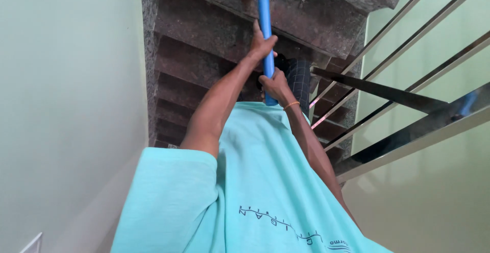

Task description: The person sweeps the stairs with a broom, moving from the top steps down to the bottom landing.

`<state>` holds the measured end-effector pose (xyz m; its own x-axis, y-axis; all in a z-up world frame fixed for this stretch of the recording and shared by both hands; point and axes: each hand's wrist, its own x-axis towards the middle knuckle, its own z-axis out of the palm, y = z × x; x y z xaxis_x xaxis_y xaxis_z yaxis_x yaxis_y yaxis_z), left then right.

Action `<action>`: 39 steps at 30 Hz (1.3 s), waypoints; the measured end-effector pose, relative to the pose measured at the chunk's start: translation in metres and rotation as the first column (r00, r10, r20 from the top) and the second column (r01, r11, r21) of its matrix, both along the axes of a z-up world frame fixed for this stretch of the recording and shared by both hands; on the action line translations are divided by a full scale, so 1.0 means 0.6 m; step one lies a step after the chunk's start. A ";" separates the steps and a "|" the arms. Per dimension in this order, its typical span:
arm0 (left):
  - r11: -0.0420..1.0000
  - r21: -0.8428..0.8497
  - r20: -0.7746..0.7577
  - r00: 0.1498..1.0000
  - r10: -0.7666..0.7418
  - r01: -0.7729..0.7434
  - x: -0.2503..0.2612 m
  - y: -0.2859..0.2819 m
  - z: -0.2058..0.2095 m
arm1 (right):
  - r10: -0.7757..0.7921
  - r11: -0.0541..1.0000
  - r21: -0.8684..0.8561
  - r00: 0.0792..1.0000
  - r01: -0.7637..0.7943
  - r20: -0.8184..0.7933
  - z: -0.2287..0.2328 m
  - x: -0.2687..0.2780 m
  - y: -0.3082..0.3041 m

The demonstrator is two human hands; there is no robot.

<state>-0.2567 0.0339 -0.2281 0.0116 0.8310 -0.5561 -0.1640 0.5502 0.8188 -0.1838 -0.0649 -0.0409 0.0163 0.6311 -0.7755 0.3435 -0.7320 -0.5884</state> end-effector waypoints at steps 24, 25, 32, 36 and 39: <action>0.966 0.008 0.078 0.963 0.256 -0.257 -0.066 0.060 0.064 | 0.376 0.916 0.023 0.879 -0.400 0.293 0.061 -0.048 0.096; 0.955 0.042 0.126 0.949 0.288 -0.295 -0.047 0.047 0.063 | 0.399 0.891 0.090 0.861 -0.446 0.313 0.074 -0.027 0.094; 0.994 -0.091 0.060 0.996 0.066 -0.060 0.125 -0.173 0.144 | 0.200 0.952 0.151 0.915 -0.266 0.351 0.134 0.145 -0.136; 0.940 0.314 -0.304 0.952 -0.031 0.131 0.150 -0.184 0.137 | 0.078 0.915 0.371 0.973 -0.157 0.218 0.048 0.161 -0.199; 0.990 -0.003 -0.033 0.989 -0.144 0.144 0.126 -0.107 0.126 | 0.046 0.965 0.244 0.977 -0.098 0.210 -0.002 0.127 -0.121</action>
<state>-0.1808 -0.0305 -0.1526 0.1133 0.8217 -0.5586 -0.0560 0.5666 0.8221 -0.1074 -0.1374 -0.0423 0.1027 0.8101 -0.5772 0.5196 -0.5385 -0.6634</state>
